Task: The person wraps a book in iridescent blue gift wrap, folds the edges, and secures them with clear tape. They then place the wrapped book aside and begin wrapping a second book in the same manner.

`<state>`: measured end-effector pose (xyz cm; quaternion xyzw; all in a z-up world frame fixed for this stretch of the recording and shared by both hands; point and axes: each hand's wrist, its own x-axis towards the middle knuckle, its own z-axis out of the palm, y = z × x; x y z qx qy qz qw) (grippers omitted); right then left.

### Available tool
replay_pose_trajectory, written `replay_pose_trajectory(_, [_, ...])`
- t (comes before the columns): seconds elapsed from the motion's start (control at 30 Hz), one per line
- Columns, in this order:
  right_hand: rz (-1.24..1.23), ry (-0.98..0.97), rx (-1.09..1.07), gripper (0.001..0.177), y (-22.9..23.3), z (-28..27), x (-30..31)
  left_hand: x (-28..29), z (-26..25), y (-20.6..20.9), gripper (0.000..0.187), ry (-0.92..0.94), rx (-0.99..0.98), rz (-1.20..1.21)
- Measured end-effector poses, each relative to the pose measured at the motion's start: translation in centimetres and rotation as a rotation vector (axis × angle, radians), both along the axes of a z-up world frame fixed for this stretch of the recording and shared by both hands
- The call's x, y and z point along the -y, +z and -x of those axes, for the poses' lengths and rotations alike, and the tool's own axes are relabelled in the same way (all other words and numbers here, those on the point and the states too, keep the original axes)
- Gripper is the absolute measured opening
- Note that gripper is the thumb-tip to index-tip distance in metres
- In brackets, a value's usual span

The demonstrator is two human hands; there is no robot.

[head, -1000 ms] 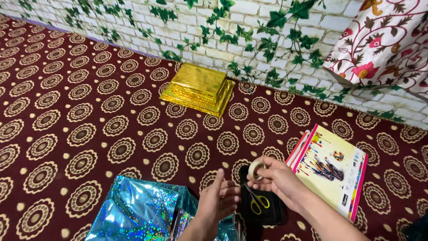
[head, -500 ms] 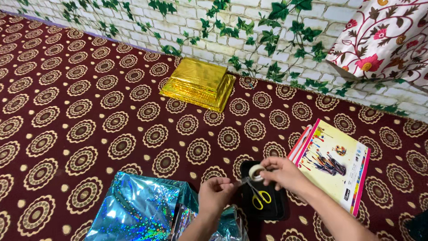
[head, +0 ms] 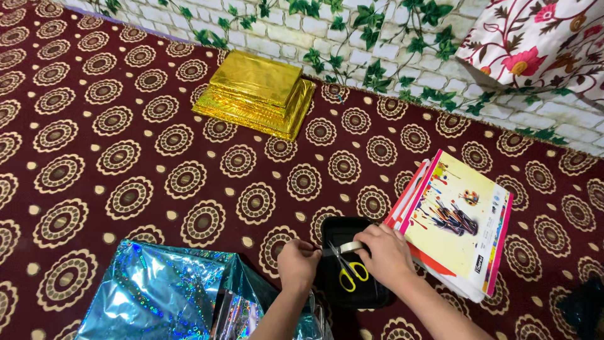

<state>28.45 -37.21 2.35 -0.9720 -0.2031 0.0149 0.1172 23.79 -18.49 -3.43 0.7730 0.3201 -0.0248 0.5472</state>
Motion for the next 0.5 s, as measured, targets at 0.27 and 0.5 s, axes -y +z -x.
replay_pose_trajectory(0.27, [0.075, -0.002, -0.057, 0.048, 0.2, 0.3, -0.7, -2.3, 0.6, 3.7, 0.018, -0.172, 0.267, -0.291])
replay_pose_trajectory(0.5, [-0.143, -0.064, 0.084, 0.048, 2.2, 0.0, -4.7, -19.0, 1.2, 10.3, 0.032, -0.495, 0.293, -0.535])
